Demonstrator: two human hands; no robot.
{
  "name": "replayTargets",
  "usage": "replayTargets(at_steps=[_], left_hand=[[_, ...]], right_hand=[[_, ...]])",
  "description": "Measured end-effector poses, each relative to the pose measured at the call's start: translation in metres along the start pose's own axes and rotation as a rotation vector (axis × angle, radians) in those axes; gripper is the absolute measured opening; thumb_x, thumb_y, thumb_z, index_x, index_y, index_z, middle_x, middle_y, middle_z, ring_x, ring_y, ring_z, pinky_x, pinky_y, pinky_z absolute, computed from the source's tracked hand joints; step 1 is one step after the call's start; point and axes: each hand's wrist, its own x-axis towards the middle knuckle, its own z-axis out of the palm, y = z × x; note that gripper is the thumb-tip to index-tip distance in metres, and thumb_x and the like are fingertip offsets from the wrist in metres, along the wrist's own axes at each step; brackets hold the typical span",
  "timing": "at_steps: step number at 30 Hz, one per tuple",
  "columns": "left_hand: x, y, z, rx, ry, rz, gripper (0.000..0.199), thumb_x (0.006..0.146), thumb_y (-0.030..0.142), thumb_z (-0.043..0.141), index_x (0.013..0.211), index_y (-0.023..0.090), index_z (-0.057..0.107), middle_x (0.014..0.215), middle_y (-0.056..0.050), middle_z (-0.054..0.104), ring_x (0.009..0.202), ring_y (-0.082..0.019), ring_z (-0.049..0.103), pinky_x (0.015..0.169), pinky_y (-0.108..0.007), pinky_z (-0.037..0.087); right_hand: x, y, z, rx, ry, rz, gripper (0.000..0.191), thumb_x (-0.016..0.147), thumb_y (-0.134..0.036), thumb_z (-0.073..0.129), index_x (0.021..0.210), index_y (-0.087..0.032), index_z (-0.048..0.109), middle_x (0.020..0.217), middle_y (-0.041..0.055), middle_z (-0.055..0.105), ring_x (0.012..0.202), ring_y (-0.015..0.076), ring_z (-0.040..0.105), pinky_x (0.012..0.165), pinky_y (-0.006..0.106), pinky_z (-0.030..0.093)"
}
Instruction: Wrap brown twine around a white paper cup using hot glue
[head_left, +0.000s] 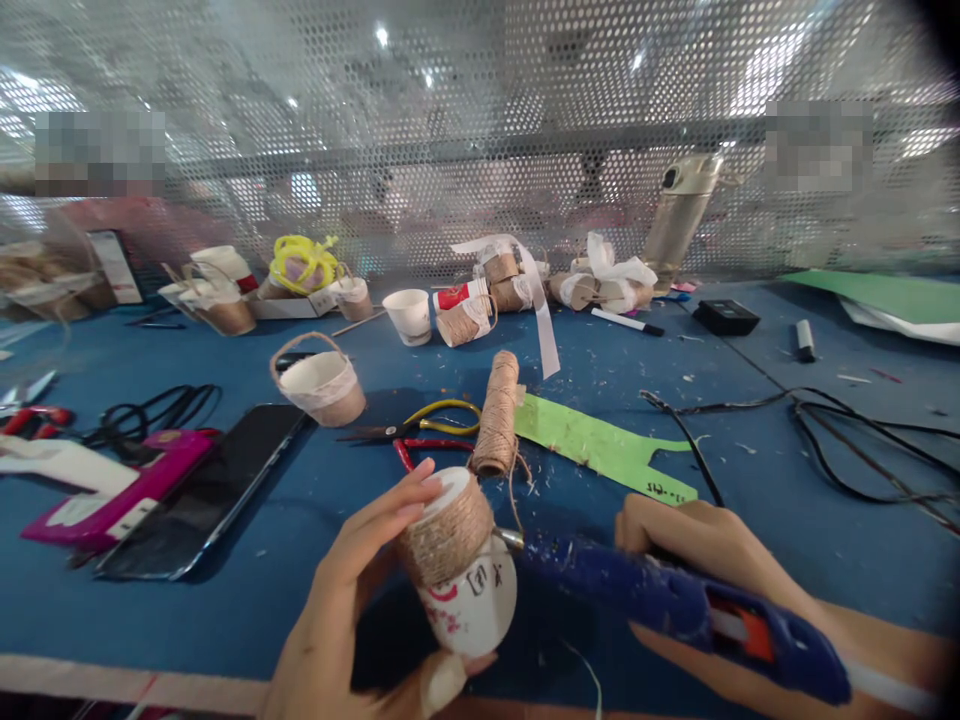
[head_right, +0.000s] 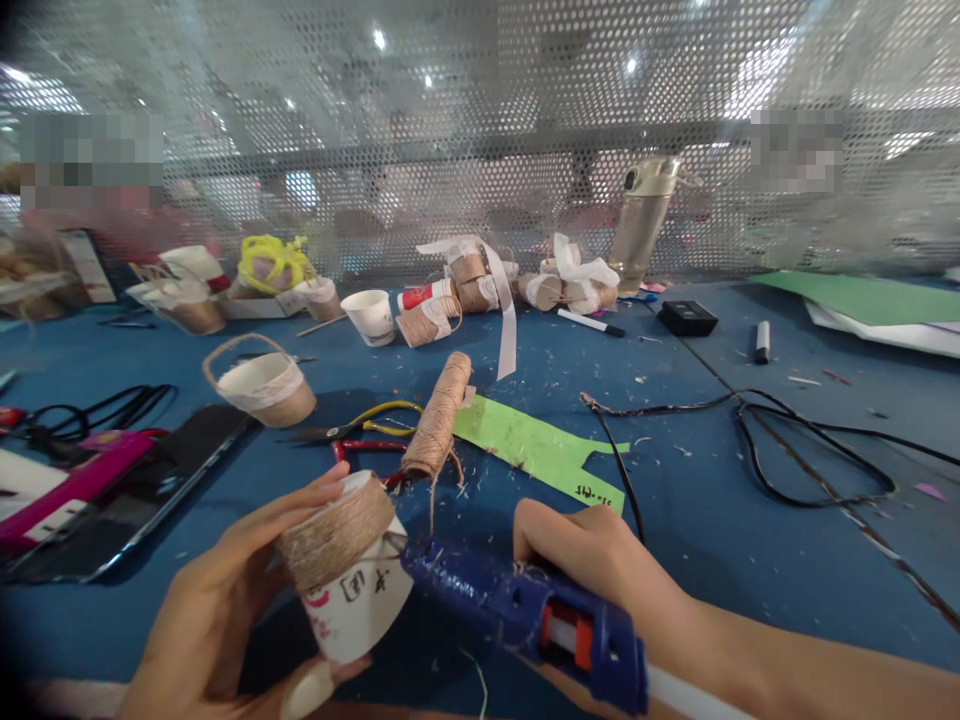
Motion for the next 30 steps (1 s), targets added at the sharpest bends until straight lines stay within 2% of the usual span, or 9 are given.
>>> replayTargets(at_steps=[3, 7, 13, 18, 21, 25, 30], left_hand=[[0.001, 0.000, 0.000, 0.019, 0.003, 0.001, 0.063, 0.075, 0.030, 0.081, 0.130, 0.024, 0.052, 0.141, -0.015, 0.057, 0.130, -0.035, 0.059, 0.104, -0.045, 0.057], [0.001, 0.000, 0.001, 0.020, 0.005, 0.000, 0.063, 0.074, 0.032, 0.082, 0.129, 0.025, 0.053, 0.141, -0.014, 0.057, 0.130, -0.035, 0.060, 0.103, -0.045, 0.057], [-0.002, -0.004, 0.002, -0.017, 0.009, -0.004, 0.068, 0.075, 0.026, 0.082, 0.133, 0.028, 0.048, 0.144, -0.012, 0.054, 0.135, -0.033, 0.054, 0.105, -0.041, 0.057], [-0.006, -0.006, 0.000, 0.042, -0.031, 0.011, 0.078, 0.080, 0.027, 0.076, 0.147, 0.032, 0.037, 0.152, -0.011, 0.046, 0.137, -0.033, 0.052, 0.108, -0.042, 0.054], [-0.005, -0.005, -0.001, 0.061, -0.040, 0.022, 0.075, 0.080, 0.028, 0.077, 0.145, 0.032, 0.041, 0.151, -0.010, 0.046, 0.137, -0.033, 0.052, 0.111, -0.043, 0.052], [-0.004, -0.004, -0.001, 0.010, -0.036, 0.000, 0.074, 0.079, 0.025, 0.077, 0.143, 0.034, 0.041, 0.151, -0.008, 0.045, 0.138, -0.031, 0.051, 0.108, -0.038, 0.055], [-0.004, -0.004, -0.001, 0.014, -0.051, -0.020, 0.075, 0.078, 0.024, 0.078, 0.142, 0.033, 0.039, 0.149, -0.010, 0.045, 0.139, -0.032, 0.050, 0.106, -0.039, 0.056]], right_hand=[[-0.001, 0.006, 0.000, 0.045, -0.052, -0.048, 0.025, 0.068, -0.017, 0.058, 0.079, -0.025, 0.037, 0.060, -0.0097, 0.041, 0.050, 0.0098, 0.028, 0.047, 0.023, 0.024], [-0.003, 0.010, -0.001, 0.039, -0.057, -0.053, 0.027, 0.065, -0.015, 0.058, 0.081, -0.025, 0.039, 0.063, -0.0087, 0.045, 0.053, 0.0101, 0.033, 0.049, 0.023, 0.026], [0.000, 0.003, -0.002, 0.023, -0.037, 0.004, 0.026, 0.078, -0.016, 0.059, 0.079, -0.025, 0.035, 0.061, -0.0080, 0.042, 0.052, 0.0102, 0.029, 0.048, 0.023, 0.025], [0.000, 0.003, -0.004, 0.059, -0.130, -0.054, 0.032, 0.068, -0.007, 0.056, 0.080, -0.025, 0.032, 0.063, -0.0080, 0.044, 0.054, 0.0099, 0.032, 0.051, 0.023, 0.027], [0.002, 0.001, -0.005, 0.035, -0.112, -0.044, 0.031, 0.070, -0.008, 0.057, 0.080, -0.025, 0.033, 0.063, -0.0085, 0.043, 0.053, 0.0096, 0.031, 0.050, 0.023, 0.026], [0.004, -0.003, -0.006, 0.023, -0.064, -0.012, 0.028, 0.075, -0.012, 0.059, 0.078, -0.025, 0.033, 0.060, -0.0094, 0.040, 0.051, 0.0094, 0.029, 0.048, 0.023, 0.025], [0.003, -0.001, -0.005, 0.065, -0.112, -0.045, 0.031, 0.070, -0.008, 0.057, 0.079, -0.025, 0.032, 0.062, -0.0095, 0.042, 0.052, 0.0090, 0.029, 0.049, 0.023, 0.025]])
